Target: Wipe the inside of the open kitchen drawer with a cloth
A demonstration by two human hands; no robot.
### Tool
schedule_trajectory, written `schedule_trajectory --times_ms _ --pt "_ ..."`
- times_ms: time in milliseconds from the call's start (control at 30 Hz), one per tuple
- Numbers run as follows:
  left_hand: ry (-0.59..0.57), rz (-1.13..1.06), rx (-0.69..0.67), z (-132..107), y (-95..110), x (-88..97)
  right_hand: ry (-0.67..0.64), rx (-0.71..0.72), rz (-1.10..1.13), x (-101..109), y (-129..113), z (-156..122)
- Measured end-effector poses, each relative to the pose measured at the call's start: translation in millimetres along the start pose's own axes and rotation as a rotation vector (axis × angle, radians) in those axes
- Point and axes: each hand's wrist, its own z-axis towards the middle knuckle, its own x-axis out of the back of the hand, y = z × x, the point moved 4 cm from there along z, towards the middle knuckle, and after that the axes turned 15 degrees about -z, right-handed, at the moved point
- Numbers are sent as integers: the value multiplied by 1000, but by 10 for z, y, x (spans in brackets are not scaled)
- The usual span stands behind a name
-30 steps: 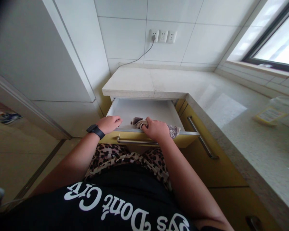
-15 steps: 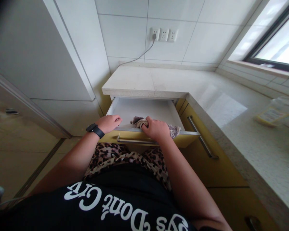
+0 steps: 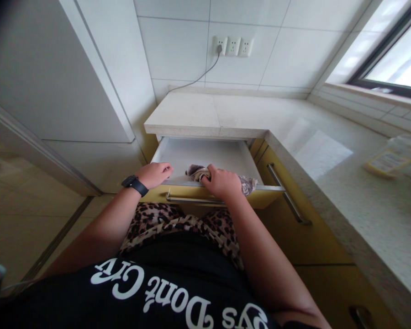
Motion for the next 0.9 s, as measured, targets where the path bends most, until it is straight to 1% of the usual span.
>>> schedule_trajectory --times_ms 900 --pt "-11 -17 4 3 2 -23 39 11 0 -20 11 -2"
